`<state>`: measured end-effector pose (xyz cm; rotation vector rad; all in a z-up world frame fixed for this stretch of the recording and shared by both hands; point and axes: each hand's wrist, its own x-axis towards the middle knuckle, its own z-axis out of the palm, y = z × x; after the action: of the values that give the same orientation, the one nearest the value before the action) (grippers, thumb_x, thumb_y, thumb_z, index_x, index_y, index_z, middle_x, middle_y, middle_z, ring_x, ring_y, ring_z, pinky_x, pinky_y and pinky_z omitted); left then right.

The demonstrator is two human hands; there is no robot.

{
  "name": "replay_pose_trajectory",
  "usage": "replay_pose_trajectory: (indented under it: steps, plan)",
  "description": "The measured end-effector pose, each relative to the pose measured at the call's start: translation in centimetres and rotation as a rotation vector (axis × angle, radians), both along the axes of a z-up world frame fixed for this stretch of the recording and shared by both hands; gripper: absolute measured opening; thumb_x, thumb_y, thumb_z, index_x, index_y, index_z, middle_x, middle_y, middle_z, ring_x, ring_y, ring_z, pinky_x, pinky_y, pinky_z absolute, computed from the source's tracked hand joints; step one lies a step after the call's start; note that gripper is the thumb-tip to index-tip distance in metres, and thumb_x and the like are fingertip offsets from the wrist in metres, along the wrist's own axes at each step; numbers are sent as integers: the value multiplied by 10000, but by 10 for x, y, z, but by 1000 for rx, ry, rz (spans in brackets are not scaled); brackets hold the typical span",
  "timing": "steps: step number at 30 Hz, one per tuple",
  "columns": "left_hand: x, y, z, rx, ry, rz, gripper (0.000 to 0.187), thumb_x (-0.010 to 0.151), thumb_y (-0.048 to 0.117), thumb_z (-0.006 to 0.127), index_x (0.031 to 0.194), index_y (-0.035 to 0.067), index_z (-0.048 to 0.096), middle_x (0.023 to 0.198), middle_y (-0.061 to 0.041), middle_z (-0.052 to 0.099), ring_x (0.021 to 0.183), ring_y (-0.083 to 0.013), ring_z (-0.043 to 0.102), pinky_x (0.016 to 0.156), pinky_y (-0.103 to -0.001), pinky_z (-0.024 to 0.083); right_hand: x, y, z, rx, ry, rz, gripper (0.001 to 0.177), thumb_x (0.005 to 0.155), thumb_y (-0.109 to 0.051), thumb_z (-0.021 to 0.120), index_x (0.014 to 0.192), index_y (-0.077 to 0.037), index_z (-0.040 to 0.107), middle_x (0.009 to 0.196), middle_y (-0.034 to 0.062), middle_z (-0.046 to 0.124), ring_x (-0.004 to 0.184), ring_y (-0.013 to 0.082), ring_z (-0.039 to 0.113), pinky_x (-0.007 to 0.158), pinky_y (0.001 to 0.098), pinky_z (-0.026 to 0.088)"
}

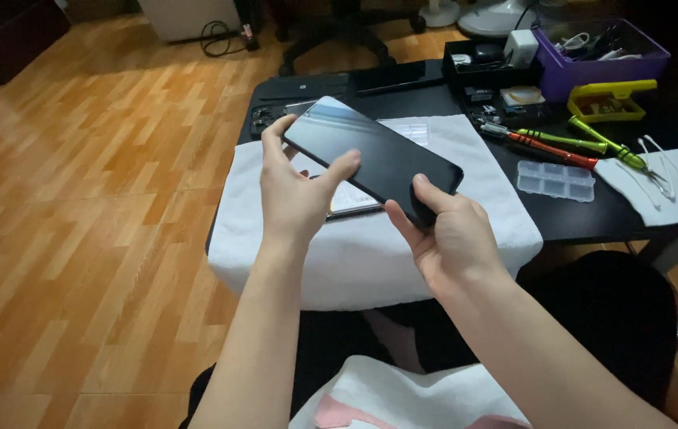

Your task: Disassembling a smartphone to access internal components and screen connectors using a screwdriver and prying tools.

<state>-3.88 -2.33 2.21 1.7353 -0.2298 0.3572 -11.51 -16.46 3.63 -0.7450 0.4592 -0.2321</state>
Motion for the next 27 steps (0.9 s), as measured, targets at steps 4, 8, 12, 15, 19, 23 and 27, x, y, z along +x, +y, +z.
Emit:
replay_pose_trajectory:
  steps: [4,8,12,15,19,23,27]
  plan:
    - [16,5,-8,19,-28,153,706,746,313,905,1357,169,582,1328,-104,692,1307,-300,613,994,-446,539,-3,2,4,24,28,39,245,992,-73,621,1145,80,506,1008,202,547,851,272,733,856,390,670]
    - [27,13,-10,50,-64,310,412,788,302,837,1176,207,731,1042,-12,800,1088,-135,731,1041,-356,439,-7,6,9,59,40,58,262,996,-79,613,1168,73,487,1016,163,504,866,251,720,848,368,666]
    - [35,21,-12,73,-4,379,257,818,342,796,1066,273,790,901,29,807,1015,-109,758,1097,-350,399,-7,6,17,39,40,60,244,982,-67,624,1111,101,504,986,145,472,839,288,717,820,393,679]
    - [40,27,-13,-32,61,406,119,857,323,779,957,280,827,737,82,778,772,-50,755,856,-231,534,2,2,6,-46,23,52,258,970,-67,642,1074,127,508,963,144,482,812,305,719,805,413,684]
    - [90,39,-52,-278,38,325,207,878,245,774,977,69,819,752,-72,765,672,-113,716,687,-255,577,25,1,1,-218,-44,66,319,965,-97,680,1090,154,529,940,138,504,795,262,740,788,396,689]
    - [30,16,2,-24,-210,262,331,1014,321,434,1256,161,595,967,-39,762,814,-138,692,696,-263,545,16,19,25,-386,20,73,231,970,-132,658,1066,70,600,1014,121,652,922,240,732,819,365,696]
    - [-37,-31,27,656,-449,-103,795,1013,599,23,1633,139,213,1735,-45,264,1647,-214,218,1319,-578,-111,45,10,-13,-507,-129,87,265,960,-81,601,729,-125,479,705,-20,502,654,126,496,540,290,412]
